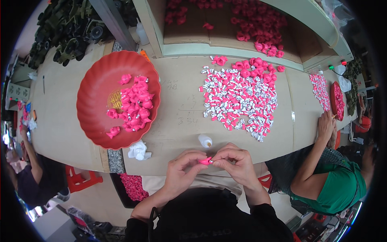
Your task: The person applies adhesive to join small pink plastic toy components by hand, using a glue bottle.
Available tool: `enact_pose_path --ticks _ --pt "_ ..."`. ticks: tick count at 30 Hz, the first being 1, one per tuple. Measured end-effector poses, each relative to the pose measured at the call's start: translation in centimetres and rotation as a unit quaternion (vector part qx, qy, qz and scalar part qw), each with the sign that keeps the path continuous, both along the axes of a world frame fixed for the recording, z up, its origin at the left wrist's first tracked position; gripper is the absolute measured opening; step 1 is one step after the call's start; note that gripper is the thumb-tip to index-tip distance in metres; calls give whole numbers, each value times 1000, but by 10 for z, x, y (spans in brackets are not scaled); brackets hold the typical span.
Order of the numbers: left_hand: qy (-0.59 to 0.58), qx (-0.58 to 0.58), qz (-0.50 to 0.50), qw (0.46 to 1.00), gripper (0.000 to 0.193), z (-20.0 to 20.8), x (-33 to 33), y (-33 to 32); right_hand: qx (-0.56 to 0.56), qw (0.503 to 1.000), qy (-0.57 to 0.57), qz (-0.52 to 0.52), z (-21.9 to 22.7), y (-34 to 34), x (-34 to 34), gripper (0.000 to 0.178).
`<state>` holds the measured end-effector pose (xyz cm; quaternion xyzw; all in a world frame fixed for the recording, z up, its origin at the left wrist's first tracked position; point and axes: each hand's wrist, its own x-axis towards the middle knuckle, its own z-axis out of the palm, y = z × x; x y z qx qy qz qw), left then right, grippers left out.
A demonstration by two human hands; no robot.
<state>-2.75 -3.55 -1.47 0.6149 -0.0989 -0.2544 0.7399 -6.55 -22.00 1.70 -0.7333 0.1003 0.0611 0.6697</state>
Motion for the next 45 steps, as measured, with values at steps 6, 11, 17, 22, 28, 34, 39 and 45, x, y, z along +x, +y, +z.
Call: enact_pose_path --ticks 6,11,17,22,28,34,39,45 --pt "10 -18 -44 999 21 2 4 1 153 982 107 -35 -4 -4 -3 9" --pt "-21 14 -64 998 20 7 12 3 100 991 77 34 -2 -12 3 13" --pt "-35 30 -94 994 21 8 15 2 92 991 88 31 -3 -9 1 13" --pt "-64 59 -94 992 19 6 13 2 -5 996 75 54 0 -6 1 9" --pt "-65 61 -95 991 19 4 13 3 -7 997 62 49 0 -4 0 8" --pt "-66 67 -103 990 18 5 13 5 -34 996 53 66 1 -3 -2 8" --pt "-59 62 -108 990 18 6 14 5 -24 995 67 70 4 -5 -2 7" --pt "-44 64 -111 991 17 8 13 7 -10 993 78 83 2 -5 -2 6"
